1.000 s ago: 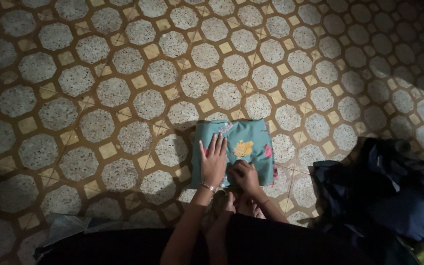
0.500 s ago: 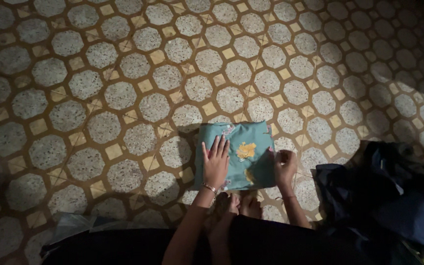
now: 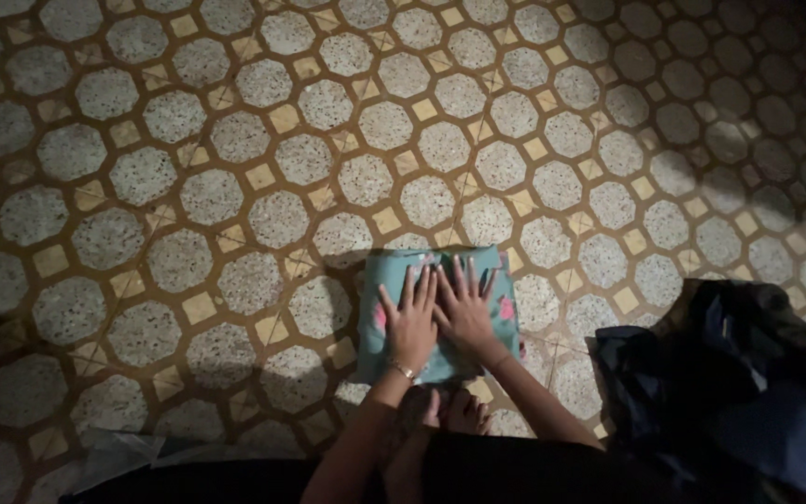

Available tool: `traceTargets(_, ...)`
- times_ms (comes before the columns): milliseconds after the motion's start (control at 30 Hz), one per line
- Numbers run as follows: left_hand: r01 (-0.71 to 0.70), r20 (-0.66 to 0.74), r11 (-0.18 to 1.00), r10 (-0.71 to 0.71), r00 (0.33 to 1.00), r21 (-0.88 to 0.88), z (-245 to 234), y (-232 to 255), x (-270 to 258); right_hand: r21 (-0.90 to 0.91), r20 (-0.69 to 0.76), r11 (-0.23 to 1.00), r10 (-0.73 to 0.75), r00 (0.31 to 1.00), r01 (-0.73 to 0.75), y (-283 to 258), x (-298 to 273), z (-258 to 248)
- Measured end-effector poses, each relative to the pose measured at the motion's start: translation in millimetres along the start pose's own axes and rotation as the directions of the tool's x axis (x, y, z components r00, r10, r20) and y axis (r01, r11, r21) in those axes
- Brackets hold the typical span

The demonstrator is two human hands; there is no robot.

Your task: The person sits on the tiled floor, picks a green floral garment from a pile of clothes, spreads it out, aligns the sleeves, and folds it lengthwise and crosswise into a compact square, pressing it flat with both hands. They later unfold and refold the same garment, pressing it again.

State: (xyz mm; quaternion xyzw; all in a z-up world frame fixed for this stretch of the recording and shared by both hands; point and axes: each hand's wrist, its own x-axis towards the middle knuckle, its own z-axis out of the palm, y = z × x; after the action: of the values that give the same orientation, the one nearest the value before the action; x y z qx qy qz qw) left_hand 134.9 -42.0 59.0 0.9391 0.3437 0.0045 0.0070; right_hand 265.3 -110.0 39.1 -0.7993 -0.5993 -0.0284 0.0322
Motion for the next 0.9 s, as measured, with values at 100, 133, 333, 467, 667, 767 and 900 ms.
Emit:
traceTargets(100, 0.007, 0.004, 1.000, -0.006, 1.000, -0.011, 8, -5, -5, 0.110, -0.010, 0.994, -0.021, 1.000, 0.022, -1, -1, 6)
traceTargets(133, 0.010, -0.017, 1.000, -0.011, 1.000, -0.006, 10, -4, -4, 0.115, -0.026, 0.993, -0.019, 0.999, 0.022, 1, -2, 6)
traceTargets(333, 0.013, 0.069, 1.000, -0.013, 0.998, -0.002, 6, -6, 0, 0.169, -0.008, 0.983, 0.078, 0.997, -0.076, -1, 4, -5)
traceTargets(467, 0.103, 0.182, 0.995, -0.101, 0.978, -0.006, -7, -9, 8, 0.225, -0.004, 0.963, 0.152, 0.988, -0.147, 3, 6, -12)
traceTargets(667, 0.156, 0.311, 0.987, -0.137, 0.940, -0.037, -22, -21, 19, 0.153, 0.094, 0.955, 0.241, 0.966, -0.253, 17, 11, -14)
traceTargets(767, 0.139, 0.388, 0.988, -0.103, 0.916, -0.064, -19, -30, 14, 0.215, 0.057, 0.941, 0.256, 0.965, -0.262, 19, 7, -15)
traceTargets(900, 0.113, 0.057, 0.989, -0.108, 0.992, -0.091, -14, -52, 9, 0.213, 0.063, 0.941, 0.257, 0.964, -0.264, 15, 14, -15)
